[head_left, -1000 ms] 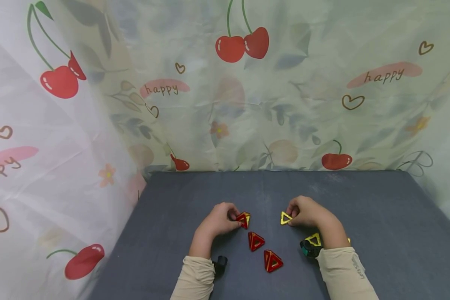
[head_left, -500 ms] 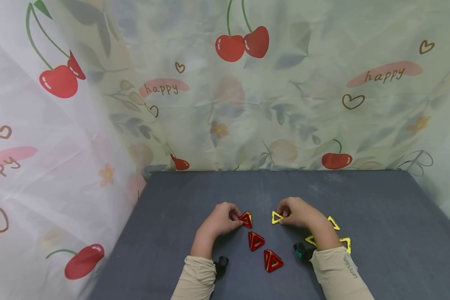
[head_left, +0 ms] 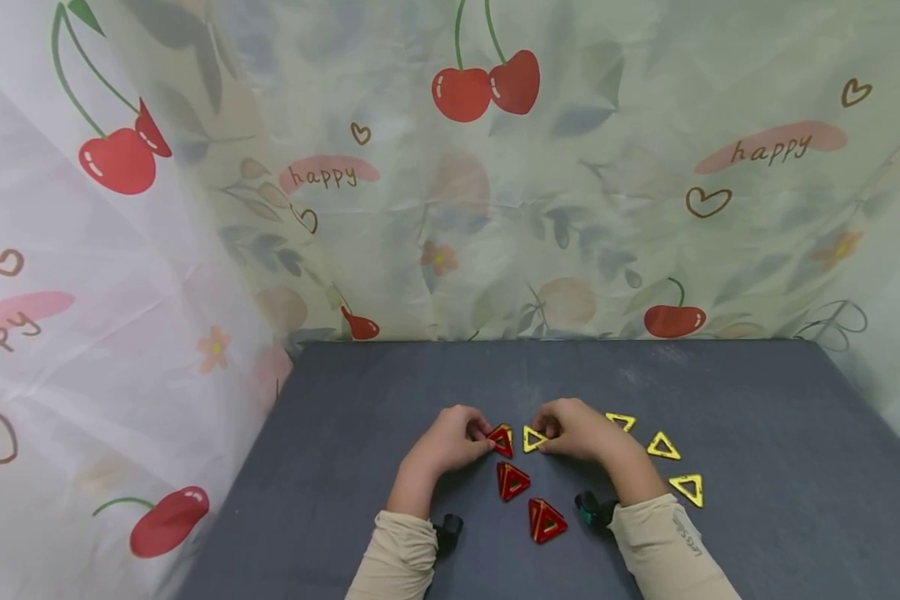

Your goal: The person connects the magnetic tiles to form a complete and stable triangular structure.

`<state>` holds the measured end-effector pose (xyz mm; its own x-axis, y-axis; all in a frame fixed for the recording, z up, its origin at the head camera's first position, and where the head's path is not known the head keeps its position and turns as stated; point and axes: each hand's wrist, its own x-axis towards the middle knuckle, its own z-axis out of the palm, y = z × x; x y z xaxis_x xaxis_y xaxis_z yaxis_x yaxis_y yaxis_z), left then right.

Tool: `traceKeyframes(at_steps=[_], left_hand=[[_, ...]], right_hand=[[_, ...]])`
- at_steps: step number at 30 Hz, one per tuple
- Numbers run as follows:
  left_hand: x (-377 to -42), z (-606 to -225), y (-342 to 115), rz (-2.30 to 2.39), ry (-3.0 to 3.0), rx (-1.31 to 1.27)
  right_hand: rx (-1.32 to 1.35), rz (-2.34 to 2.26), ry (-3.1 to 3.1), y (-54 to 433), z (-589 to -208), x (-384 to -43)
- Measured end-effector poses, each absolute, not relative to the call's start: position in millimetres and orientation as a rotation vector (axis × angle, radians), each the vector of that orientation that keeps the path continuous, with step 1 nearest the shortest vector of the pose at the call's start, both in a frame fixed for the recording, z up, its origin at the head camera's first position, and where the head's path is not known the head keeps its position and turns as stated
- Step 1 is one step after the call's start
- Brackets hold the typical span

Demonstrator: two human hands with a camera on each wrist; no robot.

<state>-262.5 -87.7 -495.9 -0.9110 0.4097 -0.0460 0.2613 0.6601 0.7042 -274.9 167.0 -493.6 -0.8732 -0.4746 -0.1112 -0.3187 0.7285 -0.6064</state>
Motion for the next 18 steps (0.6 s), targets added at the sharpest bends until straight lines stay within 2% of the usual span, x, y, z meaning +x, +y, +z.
traceKeyframes(at_steps=[18], left_hand=[[-260.3,-494.6,-85.3,1.096,2.655,0.537]], right_hand=[[-0.660,-0.815,2.710,159.6,-494.5,-272.6]])
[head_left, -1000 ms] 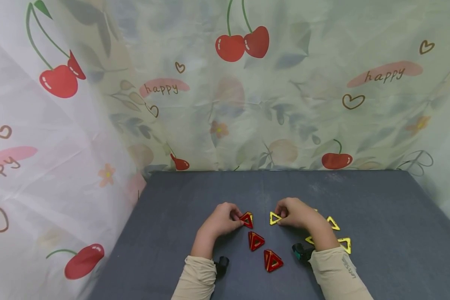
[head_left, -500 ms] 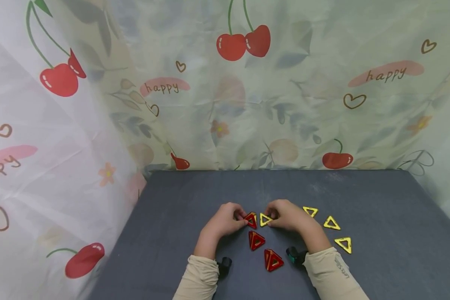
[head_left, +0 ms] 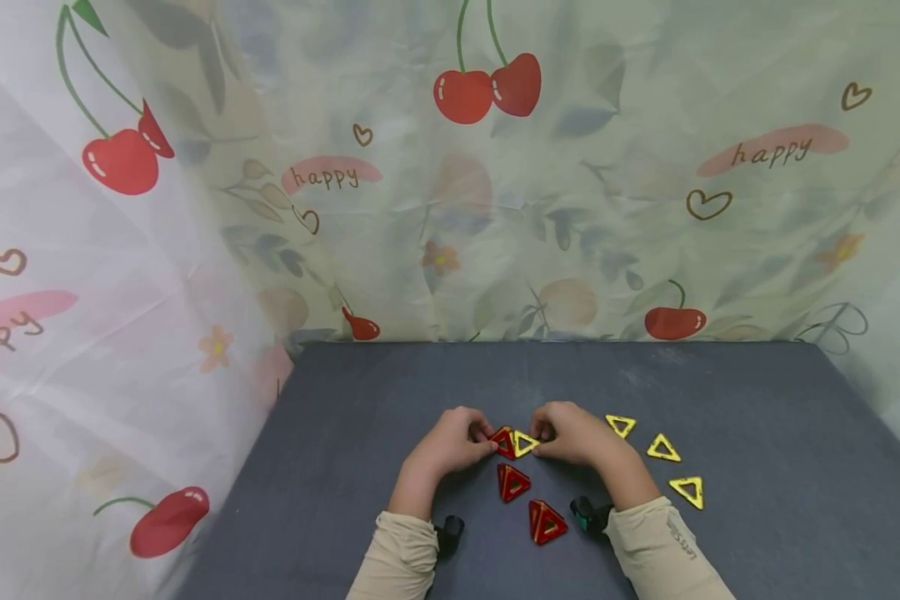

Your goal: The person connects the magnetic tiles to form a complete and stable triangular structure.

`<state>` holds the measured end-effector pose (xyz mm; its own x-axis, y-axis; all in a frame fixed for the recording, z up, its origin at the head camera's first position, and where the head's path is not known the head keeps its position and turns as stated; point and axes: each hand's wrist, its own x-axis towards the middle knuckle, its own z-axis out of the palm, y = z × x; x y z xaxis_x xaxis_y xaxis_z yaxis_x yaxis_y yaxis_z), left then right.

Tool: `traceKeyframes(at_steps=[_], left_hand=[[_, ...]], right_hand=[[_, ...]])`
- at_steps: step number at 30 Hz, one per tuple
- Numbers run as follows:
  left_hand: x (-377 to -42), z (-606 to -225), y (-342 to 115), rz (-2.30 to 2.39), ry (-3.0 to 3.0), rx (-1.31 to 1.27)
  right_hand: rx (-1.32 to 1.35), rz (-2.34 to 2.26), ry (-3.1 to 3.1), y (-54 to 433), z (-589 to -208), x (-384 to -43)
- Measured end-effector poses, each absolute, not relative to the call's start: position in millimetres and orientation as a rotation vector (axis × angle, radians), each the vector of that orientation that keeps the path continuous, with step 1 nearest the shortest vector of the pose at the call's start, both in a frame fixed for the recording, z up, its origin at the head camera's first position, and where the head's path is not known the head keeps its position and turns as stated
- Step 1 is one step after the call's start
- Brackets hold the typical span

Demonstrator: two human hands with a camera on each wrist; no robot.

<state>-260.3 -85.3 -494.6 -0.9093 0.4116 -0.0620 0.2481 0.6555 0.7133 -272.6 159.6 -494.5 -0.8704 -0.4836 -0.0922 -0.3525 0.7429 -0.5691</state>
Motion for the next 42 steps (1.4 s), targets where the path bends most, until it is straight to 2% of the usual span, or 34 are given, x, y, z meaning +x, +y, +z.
traceKeyframes(at_steps=[23,42], left_hand=[[-261.5,-495.5,-86.3,1.107,2.635,0.543],[-260.5,-493.8,-84.9,1.095,2.627,0.521]], right_hand=[[-0.819,-0.911,2.715,151.3,-480.8,-267.3],[-0.833,-0.979,2.646,150.6,-483.7,-268.6]])
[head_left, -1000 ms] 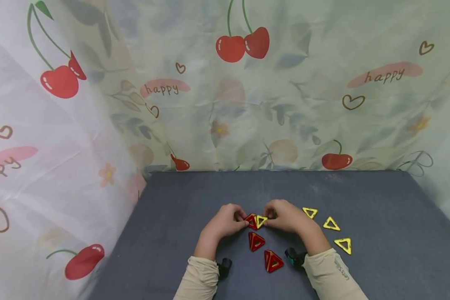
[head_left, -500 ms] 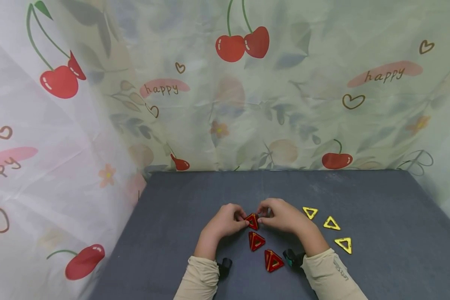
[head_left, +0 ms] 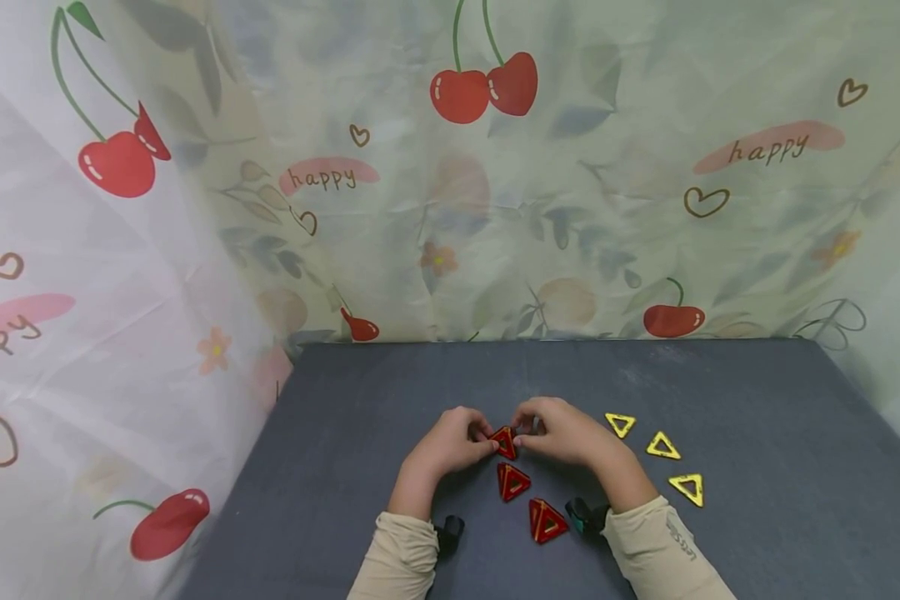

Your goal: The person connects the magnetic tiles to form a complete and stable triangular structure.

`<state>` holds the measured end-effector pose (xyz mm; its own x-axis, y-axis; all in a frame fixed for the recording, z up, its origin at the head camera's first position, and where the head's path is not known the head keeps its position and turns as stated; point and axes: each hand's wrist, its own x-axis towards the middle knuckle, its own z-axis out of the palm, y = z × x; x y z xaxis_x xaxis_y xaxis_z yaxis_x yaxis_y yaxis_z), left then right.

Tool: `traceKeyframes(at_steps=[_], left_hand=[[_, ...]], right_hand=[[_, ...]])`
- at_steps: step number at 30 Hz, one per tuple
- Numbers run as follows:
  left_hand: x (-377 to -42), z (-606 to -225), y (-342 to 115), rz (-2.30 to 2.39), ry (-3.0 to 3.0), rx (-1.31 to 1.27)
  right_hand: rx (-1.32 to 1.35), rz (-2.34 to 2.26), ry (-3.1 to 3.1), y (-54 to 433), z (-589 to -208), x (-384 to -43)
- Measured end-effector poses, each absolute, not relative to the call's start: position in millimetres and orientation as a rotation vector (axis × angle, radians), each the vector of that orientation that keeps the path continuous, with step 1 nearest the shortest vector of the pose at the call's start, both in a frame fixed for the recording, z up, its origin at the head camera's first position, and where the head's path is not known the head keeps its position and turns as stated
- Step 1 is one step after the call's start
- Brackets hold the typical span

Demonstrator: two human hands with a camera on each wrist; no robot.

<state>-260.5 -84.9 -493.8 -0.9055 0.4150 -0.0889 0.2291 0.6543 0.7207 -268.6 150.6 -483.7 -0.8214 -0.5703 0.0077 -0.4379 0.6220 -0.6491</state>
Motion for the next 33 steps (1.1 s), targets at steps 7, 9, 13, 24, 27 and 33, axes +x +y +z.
traceKeyframes(at_steps=[7,9,13,24,27,33], left_hand=[[-262.4,-488.2,-86.5,1.118,2.645,0.536],[-263.4,-486.1,-86.5,1.132,2.656,0.534],[-263.7,-482.3,-85.0,1.163,2.659,0.535],[-255.2,-466.9,-72.1,1.232,2.661,0.624],[-249.4,-463.1,-65.6,1.236,2.640,0.656],[-234.9,-458.9,-46.7,1.185,2.635,0.792]], right_hand=[[-0.833,-1.011,2.641,154.7,-477.3,-267.2],[-0.835,-1.018,2.650,157.6,-474.9,-266.4],[-0.822,-1.039,2.651,166.7,-469.3,-263.8],[-0.733,-1.058,2.707,215.5,-450.8,-253.3],[-0.710,-1.062,2.723,231.4,-450.9,-247.9],[-0.674,-1.095,2.718,261.8,-457.3,-233.3]])
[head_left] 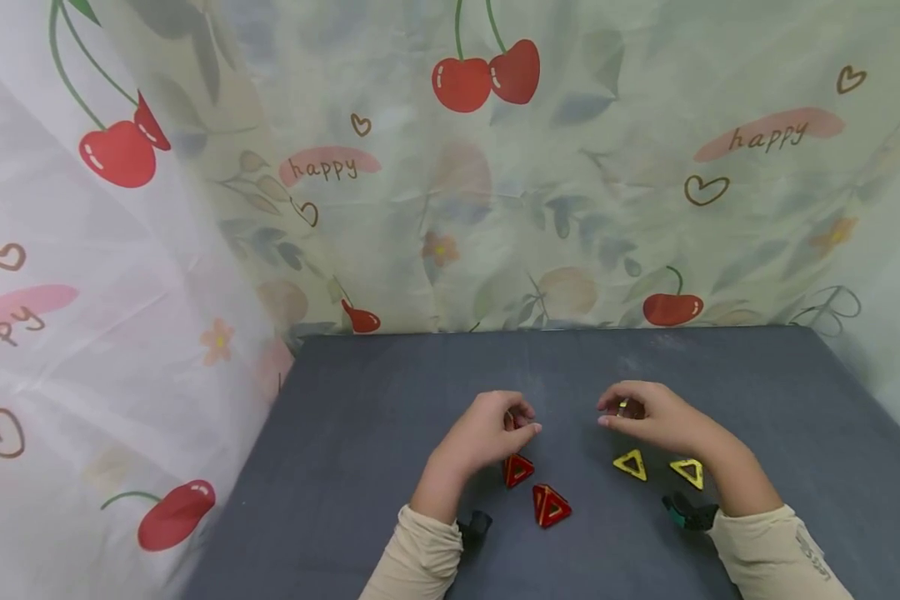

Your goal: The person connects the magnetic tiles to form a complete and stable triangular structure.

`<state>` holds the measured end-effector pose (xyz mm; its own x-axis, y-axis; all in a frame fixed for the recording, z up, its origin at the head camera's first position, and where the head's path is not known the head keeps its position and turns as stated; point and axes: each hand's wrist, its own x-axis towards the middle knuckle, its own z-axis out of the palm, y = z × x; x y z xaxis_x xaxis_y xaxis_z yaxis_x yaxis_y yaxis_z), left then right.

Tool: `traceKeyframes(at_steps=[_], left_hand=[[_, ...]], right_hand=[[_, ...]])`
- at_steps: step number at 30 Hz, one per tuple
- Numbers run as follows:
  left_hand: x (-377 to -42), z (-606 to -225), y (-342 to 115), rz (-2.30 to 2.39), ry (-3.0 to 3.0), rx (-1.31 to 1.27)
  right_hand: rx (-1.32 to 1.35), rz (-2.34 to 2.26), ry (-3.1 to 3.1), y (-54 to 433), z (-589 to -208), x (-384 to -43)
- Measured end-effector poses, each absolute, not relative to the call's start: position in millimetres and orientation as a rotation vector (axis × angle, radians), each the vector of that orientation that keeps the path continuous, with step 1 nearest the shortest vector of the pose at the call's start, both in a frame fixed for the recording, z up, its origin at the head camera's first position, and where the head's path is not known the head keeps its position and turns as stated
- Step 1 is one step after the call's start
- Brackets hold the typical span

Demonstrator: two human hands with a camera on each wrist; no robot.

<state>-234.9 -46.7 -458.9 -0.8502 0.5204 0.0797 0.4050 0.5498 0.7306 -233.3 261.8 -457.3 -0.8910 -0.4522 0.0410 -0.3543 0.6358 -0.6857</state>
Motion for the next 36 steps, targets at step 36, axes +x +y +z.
traceKeyframes(at_steps=[36], left_hand=[[-179.8,-476.2,76.3,0.907,2.739,1.013]], right_hand=[[-0.445,-0.994,2.763,365.6,-505.4,-189.0]])
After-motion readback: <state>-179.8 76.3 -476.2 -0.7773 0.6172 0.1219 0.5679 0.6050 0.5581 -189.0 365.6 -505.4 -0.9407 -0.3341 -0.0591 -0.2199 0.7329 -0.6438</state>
